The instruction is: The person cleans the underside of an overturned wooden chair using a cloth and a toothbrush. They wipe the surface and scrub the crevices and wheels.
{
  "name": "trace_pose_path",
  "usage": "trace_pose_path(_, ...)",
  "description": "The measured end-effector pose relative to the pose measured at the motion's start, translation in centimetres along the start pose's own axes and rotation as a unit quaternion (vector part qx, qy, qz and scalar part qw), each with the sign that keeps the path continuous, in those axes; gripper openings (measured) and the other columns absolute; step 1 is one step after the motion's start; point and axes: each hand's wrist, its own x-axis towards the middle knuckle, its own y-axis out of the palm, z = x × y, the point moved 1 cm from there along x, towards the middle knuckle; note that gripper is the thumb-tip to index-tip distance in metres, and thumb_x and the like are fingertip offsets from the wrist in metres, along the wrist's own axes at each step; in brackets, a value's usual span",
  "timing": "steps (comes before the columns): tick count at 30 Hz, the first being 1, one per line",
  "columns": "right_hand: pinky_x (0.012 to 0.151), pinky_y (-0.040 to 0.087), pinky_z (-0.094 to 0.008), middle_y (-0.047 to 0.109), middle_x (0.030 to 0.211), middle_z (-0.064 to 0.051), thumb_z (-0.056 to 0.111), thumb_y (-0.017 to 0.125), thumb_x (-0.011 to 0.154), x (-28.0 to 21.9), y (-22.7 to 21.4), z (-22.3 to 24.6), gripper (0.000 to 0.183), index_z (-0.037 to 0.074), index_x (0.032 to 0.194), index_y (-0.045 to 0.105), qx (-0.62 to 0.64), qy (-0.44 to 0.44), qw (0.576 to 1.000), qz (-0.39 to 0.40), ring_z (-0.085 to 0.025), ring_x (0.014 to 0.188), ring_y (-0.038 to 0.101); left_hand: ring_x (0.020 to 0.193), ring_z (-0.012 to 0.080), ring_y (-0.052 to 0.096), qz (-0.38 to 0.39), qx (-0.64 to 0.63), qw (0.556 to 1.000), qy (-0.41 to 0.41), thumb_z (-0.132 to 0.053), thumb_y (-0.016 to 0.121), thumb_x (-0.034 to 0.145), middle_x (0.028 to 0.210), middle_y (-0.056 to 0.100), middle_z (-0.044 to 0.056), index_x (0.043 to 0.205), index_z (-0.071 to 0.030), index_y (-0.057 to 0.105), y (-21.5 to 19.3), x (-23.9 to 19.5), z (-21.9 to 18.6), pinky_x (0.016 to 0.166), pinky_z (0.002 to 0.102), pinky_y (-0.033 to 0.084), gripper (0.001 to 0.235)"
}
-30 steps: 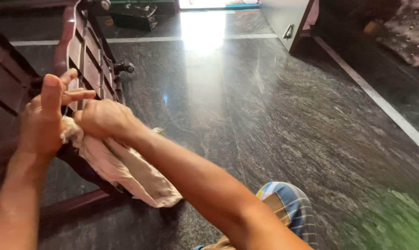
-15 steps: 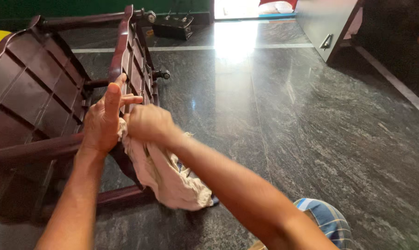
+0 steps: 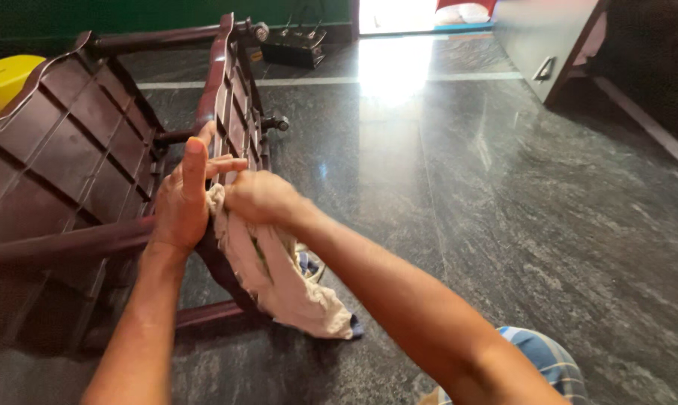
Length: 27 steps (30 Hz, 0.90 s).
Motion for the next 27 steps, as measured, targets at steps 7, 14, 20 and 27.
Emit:
trace_pose_path(7, 0.102, 0.054, -0.048, 0.071, 0.11, -0.02, 0.004, 0.066, 0.086, -9.9, -2.6, 5.0, 0.02, -0.002, 0.104, 0.07, 0.1, -0.226, 0.915, -0.32, -0.04, 0.111, 0.069, 0.136, 0.0284, 0.061, -0.01, -0.046, 0.998, 0.034, -0.08, 0.013, 0.097, 0.16, 0.051, 0.017, 0.12, -0.002, 0.073, -0.5, -0.1, 0.5, 0.117, 0.037, 0.037, 0.101)
trace_pose_path(14, 0.075, 0.063, -0.046, 0.071, 0.093, -0.012, 0.025, 0.044, 0.107, -11.9, -0.6, -3.5, 0.026, 0.007, 0.112, 0.063, 0.485, 0.133, 0.8, -0.327, -0.026, 0.083, 0.073, 0.136, 0.0281, 0.056, -0.038, 0.027, 0.999, 0.027, -0.081, 0.006, 0.092, 0.155, 0.054, 0.012, 0.105, -0.003, 0.081, -0.6, 1.0, -0.2, 0.114, 0.038, 0.033, 0.109)
trace_pose_path(20, 0.076, 0.06, -0.041, 0.07, 0.096, -0.011, 0.03, 0.047, 0.103, -7.9, 0.2, -5.1, 0.03, 0.006, 0.116, 0.06, 0.851, 0.2, 0.452, -0.177, -0.025, 0.085, 0.071, 0.134, 0.0267, 0.061, -0.041, 0.065, 0.996, 0.034, -0.082, 0.004, 0.094, 0.131, 0.073, 0.009, 0.123, -0.006, 0.076, -0.2, 1.1, -0.6, 0.112, 0.039, 0.039, 0.108)
trace_pose_path(27, 0.089, 0.059, -0.038, 0.072, 0.11, -0.013, 0.026, 0.055, 0.098, -4.4, 1.3, 0.2, 0.036, 0.002, 0.124, 0.062, 0.939, 0.026, 0.337, 0.059, -0.023, 0.097, 0.071, 0.119, 0.0243, 0.071, -0.021, 0.049, 0.999, 0.0, -0.079, 0.007, 0.093, 0.107, 0.081, 0.008, 0.131, -0.008, 0.071, -0.6, 0.5, -1.2, 0.106, 0.035, 0.046, 0.103)
